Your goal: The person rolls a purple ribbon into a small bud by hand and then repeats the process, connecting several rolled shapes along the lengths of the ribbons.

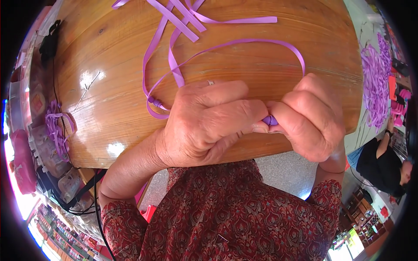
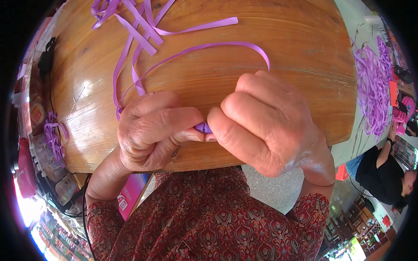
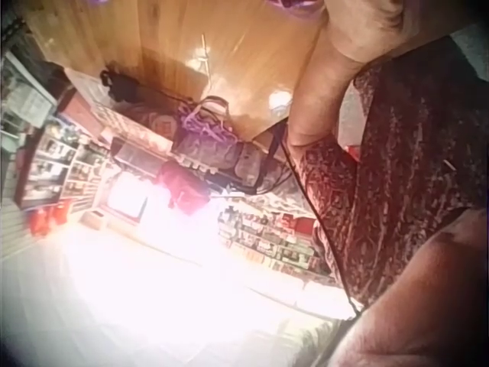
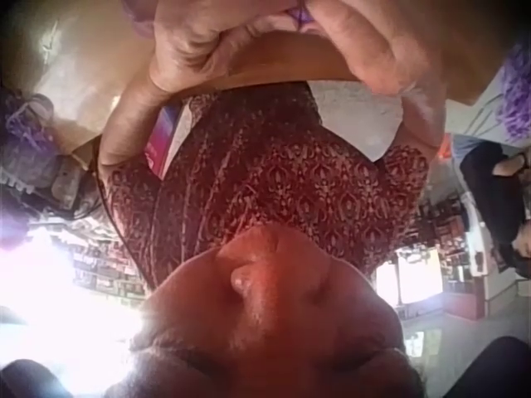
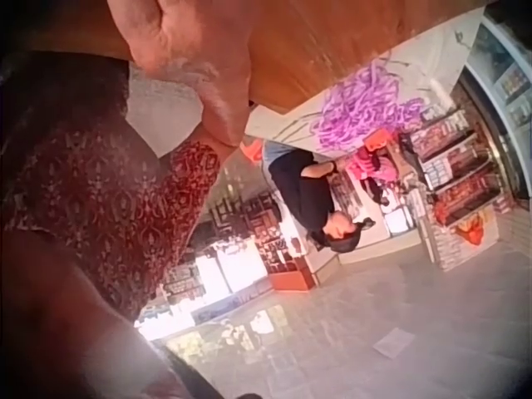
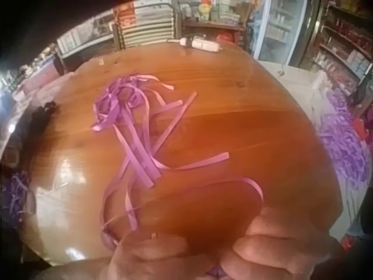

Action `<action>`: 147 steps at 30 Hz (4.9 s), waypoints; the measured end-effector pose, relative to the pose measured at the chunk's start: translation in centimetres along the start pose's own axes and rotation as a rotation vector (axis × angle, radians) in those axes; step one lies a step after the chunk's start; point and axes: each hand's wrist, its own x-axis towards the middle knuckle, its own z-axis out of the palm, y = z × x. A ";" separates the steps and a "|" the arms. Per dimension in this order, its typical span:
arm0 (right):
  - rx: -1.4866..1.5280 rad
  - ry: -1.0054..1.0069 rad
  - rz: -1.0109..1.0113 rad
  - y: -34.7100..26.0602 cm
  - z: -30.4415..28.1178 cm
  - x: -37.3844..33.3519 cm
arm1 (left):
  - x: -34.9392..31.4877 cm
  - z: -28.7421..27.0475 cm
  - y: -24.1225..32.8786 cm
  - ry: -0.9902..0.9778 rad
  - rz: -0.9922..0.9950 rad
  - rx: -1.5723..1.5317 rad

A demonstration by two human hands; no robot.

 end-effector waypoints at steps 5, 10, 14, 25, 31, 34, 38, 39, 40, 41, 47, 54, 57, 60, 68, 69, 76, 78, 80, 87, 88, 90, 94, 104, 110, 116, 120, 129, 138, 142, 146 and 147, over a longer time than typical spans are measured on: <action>-0.021 -0.131 -0.066 -0.5 -1.1 0.4 | 0.0 -0.3 0.1 -0.071 0.039 0.064; -0.001 -0.166 -0.098 -1.0 -1.2 0.7 | -0.5 -0.1 0.5 -0.031 0.030 -0.030; 0.008 -0.161 -0.118 -1.3 -1.2 0.7 | -0.6 -0.2 0.7 -0.049 -0.004 -0.117; 0.138 -0.154 -0.100 -0.6 0.0 0.9 | -0.4 -0.6 1.3 -0.125 -0.209 -0.267; 0.360 -0.057 -0.017 1.7 0.9 0.3 | 0.5 -0.5 0.5 -0.087 -0.204 -0.257; 0.494 0.004 0.036 2.1 0.8 0.4 | 0.6 -0.8 0.6 -0.130 -0.233 -0.370; 0.449 -0.009 0.041 2.5 0.3 0.4 | 0.1 -0.2 0.2 -0.049 -0.284 -0.383; 0.448 -0.007 0.040 2.5 0.3 0.4 | 0.1 -0.2 0.1 -0.032 -0.252 -0.371; 0.433 0.025 0.037 2.5 0.3 0.4 | 0.2 -0.3 0.2 -0.032 -0.250 -0.370; 0.418 0.057 0.033 2.6 0.3 0.4 | 0.4 -0.6 0.5 -0.078 -0.280 -0.323; 0.427 0.090 0.021 2.0 0.1 0.5 | 0.6 -0.7 0.5 -0.110 -0.285 -0.283; 0.308 0.142 -0.024 2.1 0.5 0.1 | 0.4 -0.3 0.2 -0.059 -0.135 -0.082; 0.246 0.132 -0.049 2.1 0.6 -0.1 | 0.2 -0.1 0.0 -0.003 -0.069 0.046; 0.195 0.140 -0.065 2.1 0.8 -0.1 | 0.1 -0.2 -0.1 -0.046 -0.055 0.087; 0.050 0.061 -0.115 1.8 1.1 -0.2 | -0.1 -0.1 0.2 -0.054 -0.091 0.031; 0.051 0.060 -0.115 1.8 1.1 -0.2 | -0.1 0.0 0.1 -0.037 -0.090 0.006; -0.012 0.044 -0.181 2.1 0.6 -0.5 | -0.2 0.1 -0.2 -0.061 -0.069 -0.021; -0.020 0.030 -0.208 2.0 0.7 -0.5 | -0.2 0.1 -0.2 -0.083 -0.044 -0.039; -0.009 0.038 -0.190 1.6 0.9 -0.5 | -0.1 -0.2 -0.1 -0.116 -0.059 -0.046; 0.164 -0.031 -0.196 1.5 0.7 -0.5 | 0.4 -0.2 -0.2 -0.212 -0.052 -0.145; 0.178 -0.027 -0.196 1.5 0.7 -0.5 | 0.4 -0.2 -0.1 -0.213 -0.058 -0.148; 0.190 -0.024 -0.194 1.4 1.0 -0.6 | 0.5 -0.2 0.2 -0.157 -0.055 -0.178; 0.453 -0.017 -0.130 1.1 1.4 -0.7 | 0.0 0.0 -0.1 -0.148 0.038 -0.200; 1.095 -0.204 0.406 -1.1 0.8 -0.5 | -1.1 0.4 -0.4 -0.042 0.298 0.033; 1.488 -0.412 0.937 -1.1 -0.6 0.4 | -0.6 0.5 -0.7 -0.032 0.254 0.057; 1.698 -0.448 1.240 -0.2 -0.9 1.1 | 0.3 -0.1 -0.2 -0.053 0.087 0.037; 1.610 -0.407 1.083 0.7 -0.9 0.9 | -0.1 0.3 0.3 0.054 -0.155 -0.216; 1.536 -0.180 0.891 1.5 0.4 0.0 | 0.0 -0.2 0.1 0.055 -0.102 -0.123; 1.459 -0.001 0.869 2.4 -0.4 0.1 | 0.6 -0.1 -0.5 0.080 0.007 -0.072; 1.555 0.150 0.880 4.4 -1.3 0.0 | 0.5 -0.8 0.3 0.172 -0.061 0.465; 1.223 0.212 0.919 5.1 -1.8 -0.4 | -0.3 0.1 -0.2 0.377 0.103 0.520; 1.186 0.239 0.921 5.2 -2.1 -0.8 | -0.7 -0.2 0.4 0.328 0.095 0.584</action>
